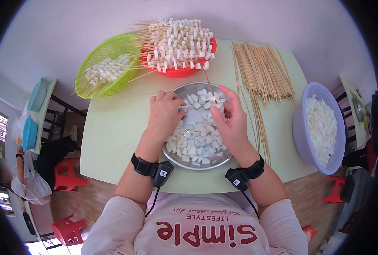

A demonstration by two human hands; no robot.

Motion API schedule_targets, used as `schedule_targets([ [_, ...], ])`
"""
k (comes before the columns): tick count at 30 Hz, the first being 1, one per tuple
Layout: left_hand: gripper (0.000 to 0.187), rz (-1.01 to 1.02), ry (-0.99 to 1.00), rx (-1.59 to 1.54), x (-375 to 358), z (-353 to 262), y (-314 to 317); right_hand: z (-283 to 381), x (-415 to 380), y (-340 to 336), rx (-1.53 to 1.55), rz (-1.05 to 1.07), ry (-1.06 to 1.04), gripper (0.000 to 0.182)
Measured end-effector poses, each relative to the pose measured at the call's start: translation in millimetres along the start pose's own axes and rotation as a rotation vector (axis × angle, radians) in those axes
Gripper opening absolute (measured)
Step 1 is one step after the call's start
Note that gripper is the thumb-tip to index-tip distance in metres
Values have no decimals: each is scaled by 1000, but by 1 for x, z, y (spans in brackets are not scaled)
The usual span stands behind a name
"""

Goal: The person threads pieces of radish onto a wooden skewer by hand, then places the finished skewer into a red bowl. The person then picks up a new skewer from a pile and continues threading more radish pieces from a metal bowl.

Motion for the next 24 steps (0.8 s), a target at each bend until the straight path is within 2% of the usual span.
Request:
schedule_targets([
  [6,23,62,21,95,-1,-4,3,-2,0,0,-78,21,-23,49],
  [9,22,64,-27,76,0,0,-1,-4,0,0,-88,27,-16,50],
  [11,19,139,-2,-54,0,7,-4,-4,0,0,-93,25,-13,50],
  [14,18,210,34,-58,-5,4,-11,-2,0,1,-67,39,4,51],
  [24,12,207,70,-12,-7,-4,-9,1,0,1,-116,71,15,50],
])
Point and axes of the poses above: each hand's wrist, its own x-axis towards the middle knuckle, its own y-axis out of the palm, z = x × y, the point moved 6 cm from there along x, towards the middle knuckle, and after that the axes turned 5 degrees about -x, right-handed, at the moved point
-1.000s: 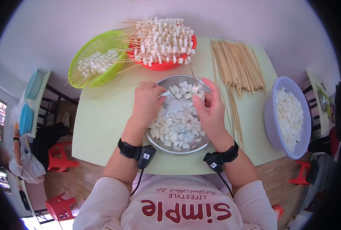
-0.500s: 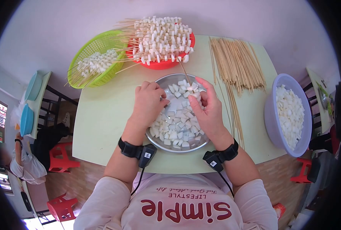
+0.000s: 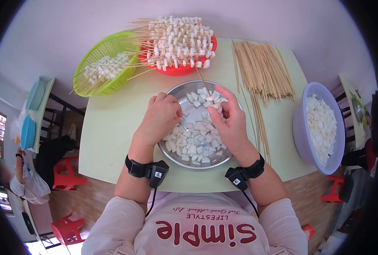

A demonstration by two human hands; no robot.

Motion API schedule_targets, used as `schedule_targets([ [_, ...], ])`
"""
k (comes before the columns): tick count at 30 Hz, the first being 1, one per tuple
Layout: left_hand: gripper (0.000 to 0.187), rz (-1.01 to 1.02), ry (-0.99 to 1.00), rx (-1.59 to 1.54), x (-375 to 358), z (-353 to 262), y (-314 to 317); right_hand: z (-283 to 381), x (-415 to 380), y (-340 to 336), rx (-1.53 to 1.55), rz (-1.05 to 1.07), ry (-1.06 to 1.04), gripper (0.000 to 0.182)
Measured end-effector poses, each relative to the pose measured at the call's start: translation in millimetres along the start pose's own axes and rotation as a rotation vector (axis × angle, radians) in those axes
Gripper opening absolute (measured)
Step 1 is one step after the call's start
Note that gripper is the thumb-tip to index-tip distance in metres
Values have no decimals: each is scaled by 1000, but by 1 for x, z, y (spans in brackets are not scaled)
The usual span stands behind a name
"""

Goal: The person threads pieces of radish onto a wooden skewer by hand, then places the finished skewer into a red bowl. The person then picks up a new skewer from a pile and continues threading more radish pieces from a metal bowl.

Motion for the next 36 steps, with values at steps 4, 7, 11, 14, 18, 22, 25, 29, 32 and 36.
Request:
schedule_targets([
  [4,14,-69,-88,-146,10,4,-3,0,0,1,-8,-10,-11,49],
  [7,13,-226,-219,-451,11,11,-3,-2,0,4,-9,49,-22,44],
  [11,13,-389,-288,-868,11,23,7,10,-1,8,-79,157,-39,38],
  [14,16,-535,-261,-1026,12,27,7,12,-2,11,-101,178,-79,35],
  [18,17,-564,-285,-1097,13,39,12,10,-2,13,-163,233,-41,33],
  [22,15,-614,-266,-1060,11,38,9,9,-2,14,-202,248,-30,32],
  [25,16,-602,-268,-977,10,36,7,9,-2,14,-220,252,-21,32],
  [29,19,-597,-250,-873,9,32,4,11,-2,14,-243,257,-24,32],
  [32,20,-598,-239,-879,9,30,3,9,-2,14,-230,261,-11,32],
  [36,20,-600,-237,-890,9,29,3,10,-2,14,-230,264,-10,31],
])
Point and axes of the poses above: each hand's wrist, its own x-axis towards the middle knuckle, its own y-axis out of the palm, z = x × y, the point moved 6 cm from there along x, towards the middle knuckle, and after that the axes turned 5 degrees about -x, right-handed, at the moved point
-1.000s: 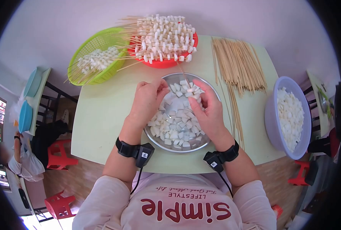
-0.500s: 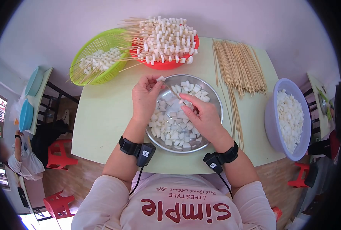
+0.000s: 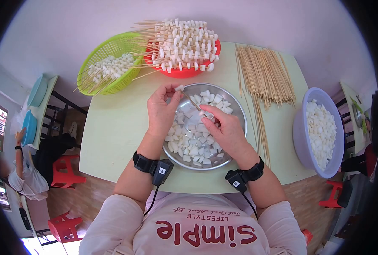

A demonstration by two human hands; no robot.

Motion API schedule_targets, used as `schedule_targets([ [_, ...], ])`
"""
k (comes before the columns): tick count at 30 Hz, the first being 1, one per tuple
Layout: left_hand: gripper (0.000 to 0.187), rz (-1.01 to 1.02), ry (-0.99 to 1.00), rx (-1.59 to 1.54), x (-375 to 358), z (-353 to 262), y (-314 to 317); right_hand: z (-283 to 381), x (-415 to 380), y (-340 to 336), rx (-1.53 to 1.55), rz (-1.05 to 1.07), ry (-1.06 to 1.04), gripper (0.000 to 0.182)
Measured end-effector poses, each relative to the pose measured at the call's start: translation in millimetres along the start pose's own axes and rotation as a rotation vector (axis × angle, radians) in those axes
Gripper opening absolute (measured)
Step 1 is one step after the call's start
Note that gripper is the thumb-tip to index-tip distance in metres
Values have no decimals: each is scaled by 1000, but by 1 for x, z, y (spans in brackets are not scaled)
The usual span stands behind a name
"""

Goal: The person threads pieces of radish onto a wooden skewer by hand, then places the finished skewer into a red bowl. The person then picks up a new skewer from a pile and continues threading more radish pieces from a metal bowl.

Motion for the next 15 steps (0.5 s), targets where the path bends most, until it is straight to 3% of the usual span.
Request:
schedule_targets([
  [15,17,-37,-14,-19,1,-1,-1,1,0,0,9,-6,-13,31],
])
Point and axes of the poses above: each hand's wrist, its own x-axis towards the middle knuckle, its own y-axis out of the palm, z = x × y, the point moved 6 cm from there along x, towards the middle knuckle, and after that the axes turned 5 degrees about -x, right-handed, at the moved point
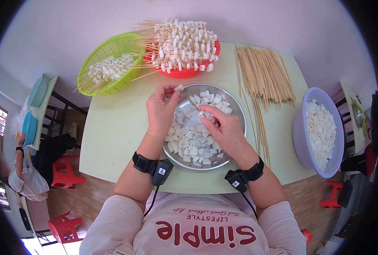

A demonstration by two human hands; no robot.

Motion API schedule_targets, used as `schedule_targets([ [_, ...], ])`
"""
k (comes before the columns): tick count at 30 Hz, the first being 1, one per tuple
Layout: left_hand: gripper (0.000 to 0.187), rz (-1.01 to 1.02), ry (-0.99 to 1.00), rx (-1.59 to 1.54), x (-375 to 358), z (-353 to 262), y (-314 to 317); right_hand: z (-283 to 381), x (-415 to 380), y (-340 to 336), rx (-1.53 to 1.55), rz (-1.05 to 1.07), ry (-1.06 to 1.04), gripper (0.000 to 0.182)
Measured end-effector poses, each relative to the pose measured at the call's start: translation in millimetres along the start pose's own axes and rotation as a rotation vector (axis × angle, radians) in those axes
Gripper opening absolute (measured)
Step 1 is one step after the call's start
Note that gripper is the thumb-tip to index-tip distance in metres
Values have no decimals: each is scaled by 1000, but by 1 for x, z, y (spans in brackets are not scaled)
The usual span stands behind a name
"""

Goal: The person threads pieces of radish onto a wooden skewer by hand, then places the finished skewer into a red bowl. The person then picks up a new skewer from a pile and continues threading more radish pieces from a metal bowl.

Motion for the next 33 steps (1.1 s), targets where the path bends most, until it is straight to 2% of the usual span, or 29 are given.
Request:
schedule_targets([
  [15,18,-8,145,186,-1,-5,-1,-1,-1,0,-2,4,13,30],
  [17,18,-12,65,109,-1,0,0,-1,-1,0,-5,3,14,30],
  [23,17,-10,0,6,-2,2,1,0,-1,-1,-10,-6,3,30],
  [33,17,-11,-6,-6,-1,2,1,0,-1,0,3,-12,-6,30],
])
Point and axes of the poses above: each hand's wrist, its own x-axis towards the middle knuckle, its own y-axis out of the palm, z = x × y, the point moved 6 cm from there along x, towards the middle knuckle, and after that the axes turned 5 degrees about -x, right-handed, at the moved point
